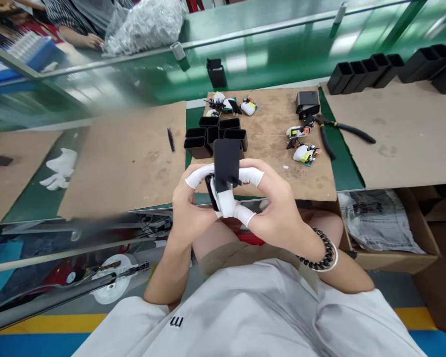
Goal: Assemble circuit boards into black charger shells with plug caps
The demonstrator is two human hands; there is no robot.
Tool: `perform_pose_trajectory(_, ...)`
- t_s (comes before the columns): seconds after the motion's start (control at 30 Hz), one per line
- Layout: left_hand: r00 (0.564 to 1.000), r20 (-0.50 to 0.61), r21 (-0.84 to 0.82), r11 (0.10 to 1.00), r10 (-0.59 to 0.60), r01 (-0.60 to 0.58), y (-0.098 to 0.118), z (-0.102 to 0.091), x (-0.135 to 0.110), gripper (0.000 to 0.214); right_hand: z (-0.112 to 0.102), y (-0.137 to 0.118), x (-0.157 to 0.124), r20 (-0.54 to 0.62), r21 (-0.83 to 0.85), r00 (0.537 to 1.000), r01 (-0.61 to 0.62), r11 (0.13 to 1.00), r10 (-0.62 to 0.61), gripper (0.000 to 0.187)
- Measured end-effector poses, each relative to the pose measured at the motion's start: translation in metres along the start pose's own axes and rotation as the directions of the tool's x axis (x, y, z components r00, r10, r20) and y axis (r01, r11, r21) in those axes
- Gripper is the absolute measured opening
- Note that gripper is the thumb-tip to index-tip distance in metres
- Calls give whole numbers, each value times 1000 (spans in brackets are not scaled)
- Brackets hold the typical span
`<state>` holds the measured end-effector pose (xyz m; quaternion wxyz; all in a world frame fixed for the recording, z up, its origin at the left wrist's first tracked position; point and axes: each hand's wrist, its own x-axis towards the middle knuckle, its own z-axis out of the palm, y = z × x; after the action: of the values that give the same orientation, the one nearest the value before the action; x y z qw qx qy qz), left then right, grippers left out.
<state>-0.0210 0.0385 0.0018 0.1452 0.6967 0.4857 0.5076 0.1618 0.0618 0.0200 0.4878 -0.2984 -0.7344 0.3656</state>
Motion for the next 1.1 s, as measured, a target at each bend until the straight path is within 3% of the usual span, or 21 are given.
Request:
perform_pose_trajectory(0.13, 999, 5, -11, 999, -50, 50, -4, 2, -3, 52, -4, 1, 1, 35, -121, 999, -1, 993, 5, 45)
perform_pose_trajectory(0.23, 989, 37, -19, 989, -145, 146, -11, 3, -6, 57, -14, 2, 1, 178, -223, 984, 14, 975, 26, 54)
perform_pose_trajectory(0.3, 971, 78, -42, 972, -227, 230, -15, 3, -9, 60, -21, 6, 2, 269, -223, 960, -17, 975, 78, 62)
perform_pose_trajectory(0.37, 946, 139, -101, 946, -294, 309, -18, 3, -12, 64, -28, 11, 5, 257, -132, 957, -102, 986, 133, 67)
perform_pose_trajectory(0.43, 909, 232, -190, 900, -347, 392, -18, 2, -14, 69, -33, 18, 12, 182, 34, 974, -143, 989, 135, 76)
perform_pose_trajectory(0.5, 845, 368, -298, 812, -388, 502, -17, 1, -14, 72, -38, 24, 20, 149, 157, 985, -105, 982, 82, 78)
perform_pose_trajectory(0.6, 720, 591, -401, 641, -364, 654, -16, -1, -13, 71, -44, 29, 32, 230, 162, 973, -67, 984, 28, 44)
perform_pose_trajectory(0.67, 684, 667, -445, 578, -295, 684, -19, -2, -11, 69, -47, 31, 36, 286, 117, 956, -98, 988, 61, 23)
perform_pose_trajectory(0.73, 689, 683, -475, 569, -241, 671, -21, -1, -11, 67, -48, 31, 37, 292, 85, 952, -123, 989, 93, 22)
perform_pose_trajectory(0.8, 721, 632, -452, 621, -283, 640, -21, 3, -13, 66, -47, 29, 35, 249, 44, 961, -135, 990, 120, 19)
perform_pose_trajectory(0.87, 791, 453, -322, 751, -412, 576, -19, 10, -15, 65, -44, 25, 30, 179, -13, 971, -159, 987, 158, 17)
perform_pose_trajectory(0.93, 866, 202, -115, 867, -458, 485, -15, 20, -17, 67, -39, 20, 23, 83, -86, 976, -193, 977, 201, 17)
perform_pose_trajectory(1.0, 917, 40, 48, 918, -396, 394, -12, 32, -17, 68, -31, 15, 16, -10, -162, 979, -204, 966, 205, 17)
perform_pose_trajectory(1.1, 950, -56, 157, 937, -308, 313, -12, 47, -14, 64, -21, 10, 7, -90, -254, 977, -210, 944, 193, 16)
